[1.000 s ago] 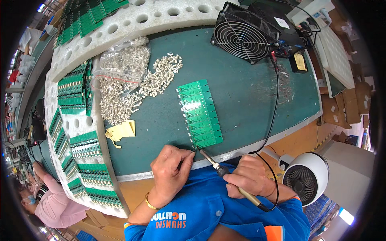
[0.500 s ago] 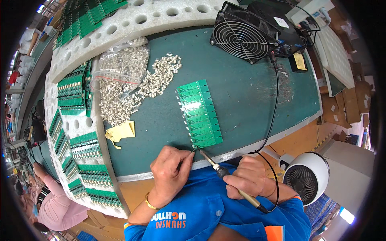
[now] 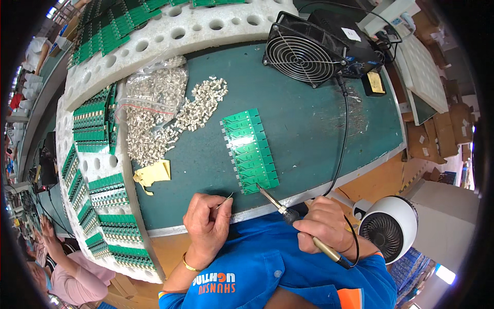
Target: The person solders metal components onto a circuit board strip using a soldering iron and solder wire, places the soldered board onto a foam tray, and solders components onto another circuit board.
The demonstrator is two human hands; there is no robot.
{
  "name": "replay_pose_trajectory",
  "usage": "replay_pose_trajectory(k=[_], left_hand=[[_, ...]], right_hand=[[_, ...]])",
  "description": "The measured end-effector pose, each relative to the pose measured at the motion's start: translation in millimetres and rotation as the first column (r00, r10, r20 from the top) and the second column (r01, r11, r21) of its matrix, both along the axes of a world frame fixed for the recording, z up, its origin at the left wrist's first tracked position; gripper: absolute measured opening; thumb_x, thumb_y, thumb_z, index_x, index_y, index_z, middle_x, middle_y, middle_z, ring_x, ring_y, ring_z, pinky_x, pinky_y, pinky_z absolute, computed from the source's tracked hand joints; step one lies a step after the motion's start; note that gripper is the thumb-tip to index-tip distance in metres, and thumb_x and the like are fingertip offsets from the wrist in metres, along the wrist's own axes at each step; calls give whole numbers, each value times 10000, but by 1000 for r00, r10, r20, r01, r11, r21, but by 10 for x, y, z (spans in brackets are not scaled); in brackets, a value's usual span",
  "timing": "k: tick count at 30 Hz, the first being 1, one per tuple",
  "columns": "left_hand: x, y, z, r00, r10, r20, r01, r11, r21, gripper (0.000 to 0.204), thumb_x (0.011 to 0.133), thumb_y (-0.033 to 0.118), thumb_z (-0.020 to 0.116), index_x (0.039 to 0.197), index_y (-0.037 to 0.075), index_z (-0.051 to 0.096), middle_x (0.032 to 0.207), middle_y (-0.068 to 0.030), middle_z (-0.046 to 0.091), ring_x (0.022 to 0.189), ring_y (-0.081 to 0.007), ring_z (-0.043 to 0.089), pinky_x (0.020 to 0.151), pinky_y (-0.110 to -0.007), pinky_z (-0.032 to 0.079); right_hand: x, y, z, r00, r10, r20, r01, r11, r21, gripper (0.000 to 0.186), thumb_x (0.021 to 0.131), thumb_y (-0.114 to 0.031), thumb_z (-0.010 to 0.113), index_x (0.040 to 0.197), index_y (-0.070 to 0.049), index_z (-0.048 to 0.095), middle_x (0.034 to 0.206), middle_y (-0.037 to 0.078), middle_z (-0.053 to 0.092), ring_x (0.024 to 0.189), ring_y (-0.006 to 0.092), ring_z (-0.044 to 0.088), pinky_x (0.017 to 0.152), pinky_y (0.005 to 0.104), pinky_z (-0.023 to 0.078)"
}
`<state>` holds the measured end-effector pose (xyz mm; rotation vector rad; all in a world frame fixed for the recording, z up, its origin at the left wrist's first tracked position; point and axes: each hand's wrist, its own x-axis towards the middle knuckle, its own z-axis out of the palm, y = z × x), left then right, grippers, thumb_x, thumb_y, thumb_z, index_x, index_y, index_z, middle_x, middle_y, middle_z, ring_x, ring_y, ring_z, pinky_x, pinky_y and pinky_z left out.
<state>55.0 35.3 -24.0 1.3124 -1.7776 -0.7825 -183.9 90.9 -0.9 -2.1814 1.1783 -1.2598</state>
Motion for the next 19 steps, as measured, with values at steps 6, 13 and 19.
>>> replay_pose_trajectory(k=[6, 13, 19], left_hand=[[56, 15, -10, 1000, 5, -26, -5, 1000, 8, 179, 848, 36, 743, 809, 31, 569, 681, -40, 519, 550, -124, 432, 498, -259, 349], [65, -22, 11, 998, -14, -64, 14, 1000, 2, 102, 849, 7, 665, 815, 27, 570, 659, -54, 509, 497, -132, 432, 466, -276, 340], [37, -34, -35, 999, 24, -42, -25, 999, -25, 93, 847, 21, 672, 832, 29, 581, 664, -61, 516, 453, -142, 428, 437, -289, 348]], right_hand=[[-23, -47, 12, 998, -7, 61, 8, 1000, -6, 188, 807, -86, 673, 975, -15, 630, 605, 27, 561, 472, 171, 530, 472, 304, 388], [-62, -223, -31, 993, 44, 114, -49, 998, 34, 282, 915, -208, 669, 1064, 20, 596, 714, 89, 612, 559, 222, 583, 530, 351, 471], [-58, -346, -134, 991, 30, 127, -36, 998, 52, 380, 927, -287, 672, 1116, 32, 591, 779, 143, 632, 630, 277, 615, 609, 408, 516]])
